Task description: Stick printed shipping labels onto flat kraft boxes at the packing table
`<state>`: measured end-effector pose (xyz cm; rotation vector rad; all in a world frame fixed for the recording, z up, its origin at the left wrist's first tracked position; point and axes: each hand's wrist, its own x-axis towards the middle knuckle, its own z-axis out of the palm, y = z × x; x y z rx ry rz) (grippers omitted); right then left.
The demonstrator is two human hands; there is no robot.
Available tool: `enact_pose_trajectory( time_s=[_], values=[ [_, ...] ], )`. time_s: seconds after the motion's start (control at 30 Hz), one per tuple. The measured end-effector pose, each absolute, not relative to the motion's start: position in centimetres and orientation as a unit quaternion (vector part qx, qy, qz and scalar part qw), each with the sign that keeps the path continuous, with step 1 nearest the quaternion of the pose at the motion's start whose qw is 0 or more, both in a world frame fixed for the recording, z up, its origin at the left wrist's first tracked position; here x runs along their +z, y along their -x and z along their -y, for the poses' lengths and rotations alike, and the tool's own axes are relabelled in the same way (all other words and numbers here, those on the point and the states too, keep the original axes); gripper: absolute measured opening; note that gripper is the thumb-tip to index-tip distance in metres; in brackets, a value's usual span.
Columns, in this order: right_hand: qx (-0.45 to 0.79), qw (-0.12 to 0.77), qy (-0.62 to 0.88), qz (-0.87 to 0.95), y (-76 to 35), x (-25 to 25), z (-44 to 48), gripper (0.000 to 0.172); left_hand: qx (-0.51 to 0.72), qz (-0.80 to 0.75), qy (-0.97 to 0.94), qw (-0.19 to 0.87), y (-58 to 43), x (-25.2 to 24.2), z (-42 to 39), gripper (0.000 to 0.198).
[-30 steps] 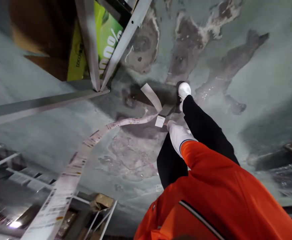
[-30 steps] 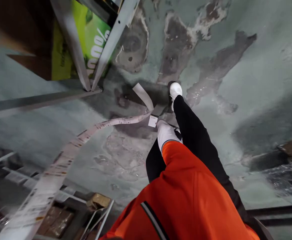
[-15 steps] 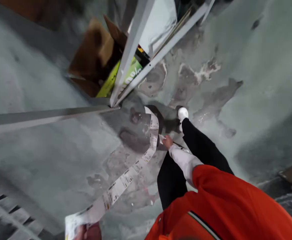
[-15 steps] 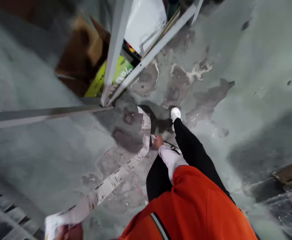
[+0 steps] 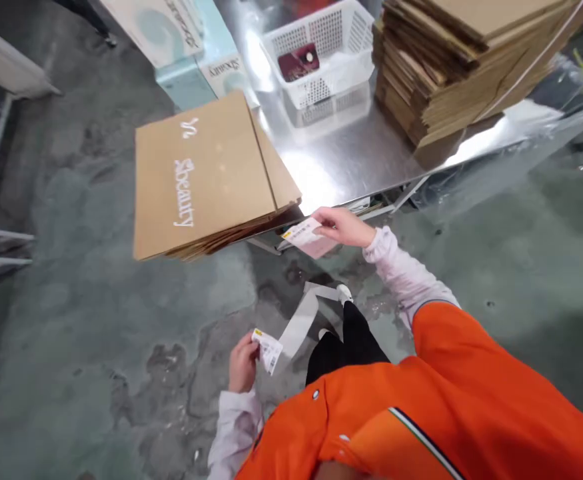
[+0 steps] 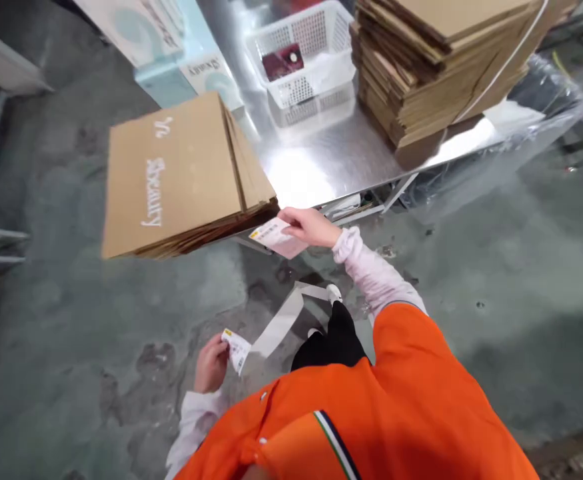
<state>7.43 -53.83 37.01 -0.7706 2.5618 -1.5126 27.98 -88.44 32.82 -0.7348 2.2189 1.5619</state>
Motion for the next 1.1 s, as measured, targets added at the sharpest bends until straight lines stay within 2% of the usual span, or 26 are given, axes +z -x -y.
enact_pose_trajectory(
  time_s=[0.07,0.2,0.37,0.43,0.5,0.57,0.63,0.67,0.73,0.8,0.83,0.87,0.97,1.03,1.1],
  values=[
    [-0.47,0.057,0.285,-0.834,-5.3,41.7,55.0,0.014,0.568,-0.773,0.245,0.141,-28.5,35.4,88.1,0.015],
    [-0.359,0.121,0.275,-0.884,-2.8,46.3,58.1,0.031,0.613,-0.745,0.248,0.089,-28.3,39.1,87.1,0.021],
    [-0.205,0.127,0.204,-0.949,-0.7,47.2,61.5,0.039,0.651,-0.711,0.266,0.006,-26.6,41.9,85.7,0.022],
    [-0.146,0.151,0.169,-0.963,0.3,47.0,62.1,0.051,0.666,-0.696,0.267,-0.017,-26.0,42.4,85.0,0.02],
    [-0.099,0.175,0.141,-0.969,1.3,46.7,62.4,0.07,0.679,-0.682,0.269,-0.034,-25.7,42.8,84.3,0.018],
    [-0.081,0.215,0.134,-0.964,2.3,46.8,62.3,0.082,0.689,-0.669,0.273,-0.042,-25.4,43.0,83.8,0.018],
    [-0.086,0.257,0.117,-0.955,2.8,47.8,62.0,0.082,0.7,-0.658,0.273,-0.048,-24.9,43.5,83.4,0.018],
    [-0.093,0.246,0.097,-0.96,2.7,48.6,61.8,0.081,0.699,-0.66,0.269,-0.055,-24.5,43.9,83.4,0.019],
    [-0.119,0.136,0.063,-0.982,1.9,50.8,61.4,0.08,0.683,-0.678,0.257,-0.086,-23.6,45.0,83.4,0.021],
    [-0.18,0.011,0.094,-0.979,0.0,53.1,61.1,0.075,0.648,-0.711,0.238,-0.136,-22.4,46.6,83.2,0.023],
    [-0.232,-0.003,0.143,-0.962,-1.3,54.0,61.1,0.072,0.626,-0.728,0.223,-0.167,-21.8,47.5,82.9,0.025],
    [-0.299,0.027,0.204,-0.932,-2.7,54.6,61.2,0.07,0.606,-0.743,0.205,-0.196,-21.3,48.4,82.5,0.027],
    [-0.543,0.2,0.321,-0.75,-7.3,54.5,62.8,0.061,0.563,-0.772,0.149,-0.256,-20.3,50.9,81.0,0.032],
    [-0.68,0.244,0.285,-0.631,-9.8,53.2,64.4,0.057,0.558,-0.776,0.131,-0.265,-20.3,52.0,80.3,0.033],
    [-0.763,0.247,0.19,-0.567,-11.4,52.0,65.9,0.054,0.584,-0.764,0.114,-0.25,-20.7,52.6,80.4,0.03]
  ],
)
